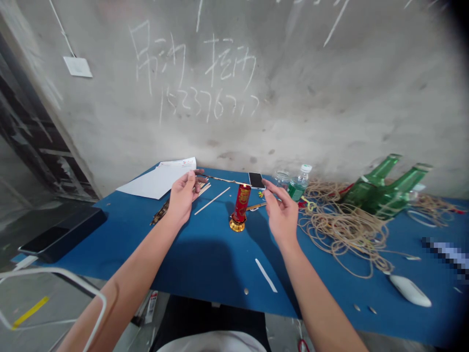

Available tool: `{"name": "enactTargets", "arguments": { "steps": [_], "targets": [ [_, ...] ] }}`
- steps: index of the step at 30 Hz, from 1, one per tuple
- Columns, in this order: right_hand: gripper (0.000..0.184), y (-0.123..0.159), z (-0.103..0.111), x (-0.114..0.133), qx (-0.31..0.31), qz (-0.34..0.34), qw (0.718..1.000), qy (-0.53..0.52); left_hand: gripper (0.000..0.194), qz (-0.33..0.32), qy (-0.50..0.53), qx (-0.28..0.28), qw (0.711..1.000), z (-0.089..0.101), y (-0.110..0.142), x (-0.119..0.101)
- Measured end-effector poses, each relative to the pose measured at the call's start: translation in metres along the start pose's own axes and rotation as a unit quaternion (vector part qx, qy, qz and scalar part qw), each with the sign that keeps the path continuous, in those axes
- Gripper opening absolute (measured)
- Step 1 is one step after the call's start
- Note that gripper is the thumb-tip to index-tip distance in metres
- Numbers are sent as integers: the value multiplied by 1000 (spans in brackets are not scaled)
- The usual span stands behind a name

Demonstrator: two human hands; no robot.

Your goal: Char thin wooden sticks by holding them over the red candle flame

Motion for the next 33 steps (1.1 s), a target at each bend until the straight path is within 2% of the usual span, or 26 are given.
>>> {"name": "enactTargets", "arguments": {
  "steps": [7, 22, 28, 33],
  "targets": [
    [29, -1, 0, 1, 1, 8, 1000, -9, 45, 17, 39, -6, 999, 1, -1, -1],
    [30, -2, 2, 0, -20, -22, 999, -30, 40, 71, 77, -10, 994, 2, -3, -1],
    [30, -3, 4, 1, -24, -24, 999, -24, 32, 95, 101, 15, 990, -1, -3, -1],
    [33, -4, 6, -1, -26, -15, 1000, -3, 28, 115, 120, 64, 984, -8, 6, -6]
  ]
}}
Point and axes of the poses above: each hand's wrist, its own y-axis away from the middle knuckle, its own z-axis out of the back of the hand, x = y × z, the point moved 6 cm from there along -y, towards the middle knuckle, and after that the axes turned 12 degrees about -x, right-handed, at the moved point
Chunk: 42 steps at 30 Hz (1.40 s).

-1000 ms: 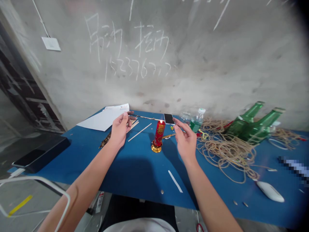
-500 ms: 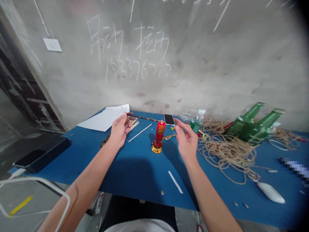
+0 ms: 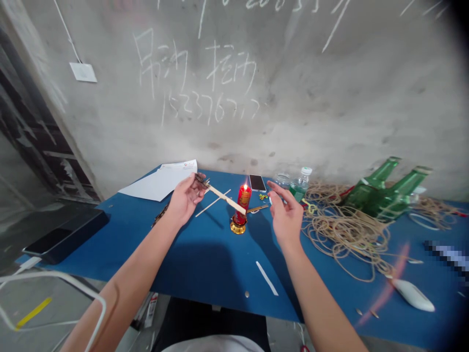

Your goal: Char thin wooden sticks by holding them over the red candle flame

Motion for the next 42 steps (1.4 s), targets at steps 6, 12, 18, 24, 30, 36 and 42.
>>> {"name": "enactTargets", "arguments": {
  "steps": [6, 12, 18, 24, 30, 36, 42],
  "targets": [
    [33, 0, 0, 0, -7, 10, 1000, 8, 32, 18, -17, 31, 999, -5, 7, 1],
    [31, 0, 0, 1, 1, 8, 1000, -6, 37, 9, -24, 25, 999, -5, 5, 2],
    [30, 3, -4, 8, 35, 26, 999, -3, 32, 14, -25, -1, 1000, -4, 4, 3],
    [28, 3, -4, 17, 50, 53, 997, -21, 29, 32, -17, -10, 999, -4, 4, 5],
    [34, 10, -4, 37, 87, 126, 988, 30, 26, 46, -13, -7, 999, -2, 3, 8],
    [42, 28, -14, 55, 150, 219, 962, 62, 26, 63, -13, -2, 998, -2, 4, 11],
    [39, 45, -24, 60, 180, 251, 950, 52, 26, 87, -44, 10, 995, -7, 10, 16]
  ]
}}
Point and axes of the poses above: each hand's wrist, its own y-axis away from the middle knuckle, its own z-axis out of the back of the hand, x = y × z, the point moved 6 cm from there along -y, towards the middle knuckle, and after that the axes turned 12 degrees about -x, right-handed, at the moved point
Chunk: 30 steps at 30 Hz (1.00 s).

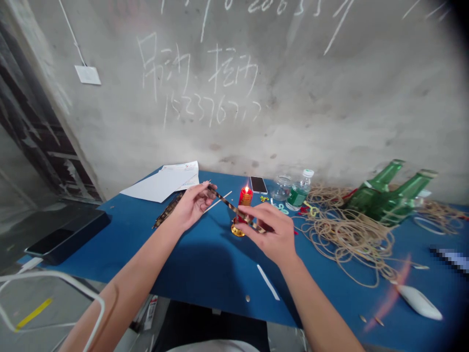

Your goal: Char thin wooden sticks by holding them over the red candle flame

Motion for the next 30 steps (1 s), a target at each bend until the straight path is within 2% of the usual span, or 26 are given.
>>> {"name": "enactTargets", "arguments": {
  "steps": [4, 7, 13, 17, 21, 30],
  "targets": [
    [36, 3, -5, 12, 16, 30, 999, -22, 28, 22, -27, 27, 999, -7, 5, 6],
    [35, 3, -4, 16, -2, 21, 998, -51, 31, 29, -40, 51, 997, -9, 7, 8],
    [15, -1, 7, -1, -88, -93, 990, -59, 25, -15, -83, 102, 991, -8, 8, 11],
    [14, 0, 10, -18, -118, -177, 974, -81, 27, -72, -130, 143, 979, -10, 10, 12],
    [13, 1, 9, -28, -129, -208, 964, -105, 26, -111, -174, 139, 969, -13, 11, 12],
    [16, 5, 6, -36, -121, -235, 957, -117, 22, -128, -200, 131, 963, -18, 15, 9]
  ]
}}
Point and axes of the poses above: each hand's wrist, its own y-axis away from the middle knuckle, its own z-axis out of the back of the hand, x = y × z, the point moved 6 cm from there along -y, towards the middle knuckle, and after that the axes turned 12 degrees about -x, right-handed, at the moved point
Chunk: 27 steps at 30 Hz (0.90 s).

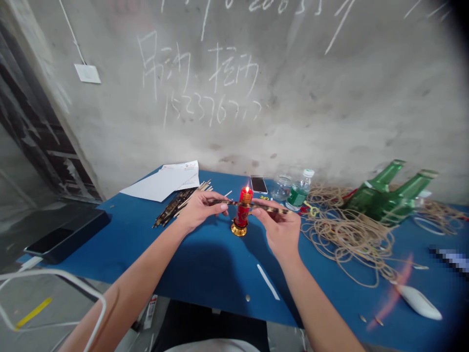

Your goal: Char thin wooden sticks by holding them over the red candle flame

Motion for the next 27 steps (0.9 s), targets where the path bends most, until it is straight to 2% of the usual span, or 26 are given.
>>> {"name": "enactTargets", "arguments": {
  "steps": [7, 11, 14, 16, 23, 27],
  "targets": [
    [22, -1, -1, -14, -17, -38, 999, 8, 33, 14, 26, -58, 998, 9, -4, 7],
    [38, -4, 0, -15, -19, -65, 998, 16, 40, 38, 50, -99, 993, 19, -9, 14],
    [45, -7, 7, -14, -53, -73, 996, 26, 40, 53, 66, -120, 989, 24, -12, 15],
    [44, -9, 10, -15, -72, -80, 994, 23, 40, 65, 73, -124, 987, 24, -13, 15],
    [36, -11, 9, -17, -74, -84, 994, -2, 39, 137, 102, -164, 971, 27, -14, 23],
    [35, -11, 10, -17, -74, -74, 994, -5, 37, 134, 107, -171, 970, 27, -14, 22]
  ]
}}
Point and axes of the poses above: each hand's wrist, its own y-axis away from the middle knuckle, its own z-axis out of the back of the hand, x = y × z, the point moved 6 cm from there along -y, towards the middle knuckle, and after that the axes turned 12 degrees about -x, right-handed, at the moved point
